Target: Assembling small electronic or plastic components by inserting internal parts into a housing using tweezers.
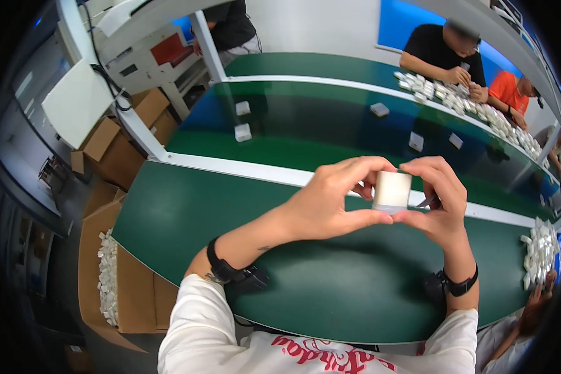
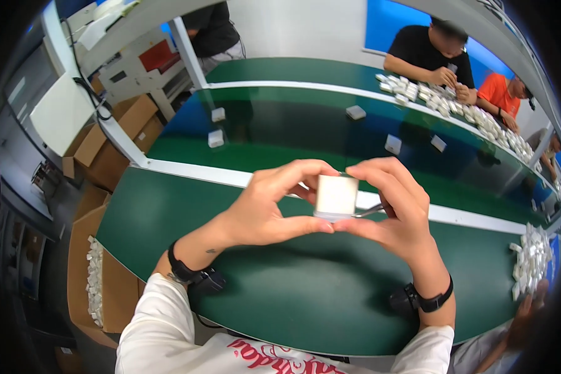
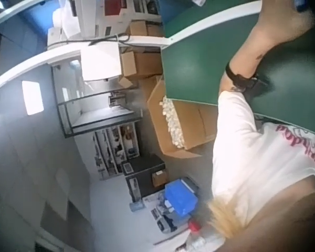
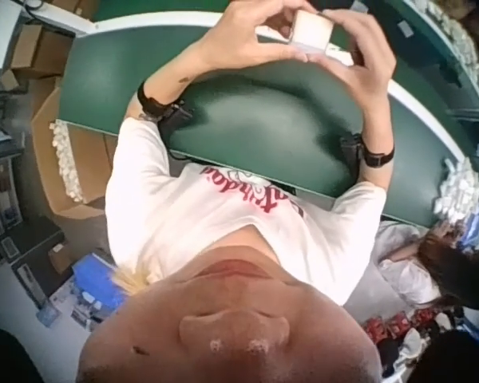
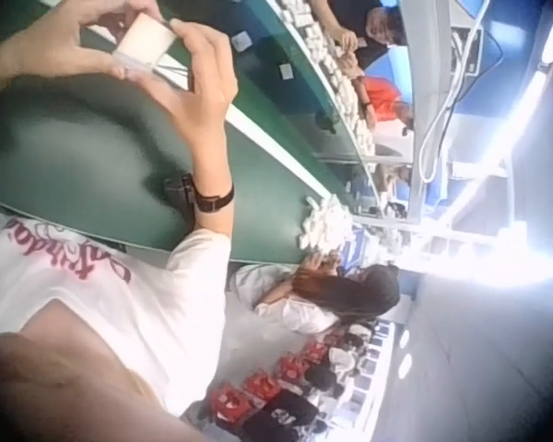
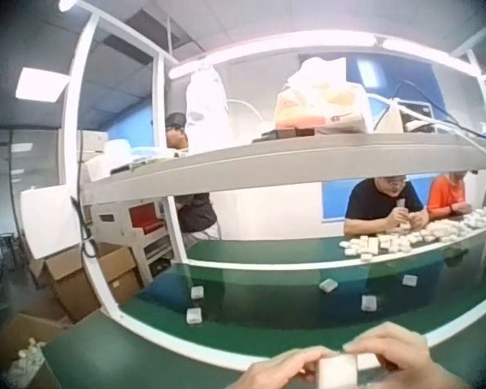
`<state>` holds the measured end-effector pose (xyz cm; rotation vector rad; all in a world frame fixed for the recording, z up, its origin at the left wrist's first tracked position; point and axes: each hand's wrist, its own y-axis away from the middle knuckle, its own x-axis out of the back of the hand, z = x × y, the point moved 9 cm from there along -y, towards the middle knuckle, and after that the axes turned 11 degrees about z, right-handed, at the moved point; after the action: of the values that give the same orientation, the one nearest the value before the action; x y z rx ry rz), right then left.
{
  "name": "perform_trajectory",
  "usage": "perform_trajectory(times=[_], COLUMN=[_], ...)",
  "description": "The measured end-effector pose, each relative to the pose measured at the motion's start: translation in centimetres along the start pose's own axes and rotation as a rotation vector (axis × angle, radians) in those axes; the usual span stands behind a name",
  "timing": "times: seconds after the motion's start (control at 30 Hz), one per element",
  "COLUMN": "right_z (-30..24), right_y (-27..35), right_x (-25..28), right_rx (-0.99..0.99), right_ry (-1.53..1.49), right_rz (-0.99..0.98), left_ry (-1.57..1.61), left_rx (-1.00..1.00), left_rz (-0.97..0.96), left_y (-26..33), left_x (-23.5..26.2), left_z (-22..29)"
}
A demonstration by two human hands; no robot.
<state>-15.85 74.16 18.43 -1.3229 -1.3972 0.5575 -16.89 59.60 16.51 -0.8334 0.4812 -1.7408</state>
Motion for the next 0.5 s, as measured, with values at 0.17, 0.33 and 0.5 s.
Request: perform_trajectory(times=[0.17,0.33,0.5], right_z=[1.3,2.2,2.8], right_y=[0.3,1.0,2.2], right_x=[-0.3,-0.9,-1.1], right_rx=[-0.172,-0.329,-0.476], right_ry=[-0.028,-0.110,-0.207], right_rz=[-0.005,0.018,0.022], left_ry=[0.125,-0.091,-0.092], left_rx=[0.108,-0.035,-0.101], left_rz=[0.030,0.055,0.086], left_y=[0.2,0.6,0.5], left_x=[-0.1,0.3,-0.3], left_z=[-1.4,0.0,0.7])
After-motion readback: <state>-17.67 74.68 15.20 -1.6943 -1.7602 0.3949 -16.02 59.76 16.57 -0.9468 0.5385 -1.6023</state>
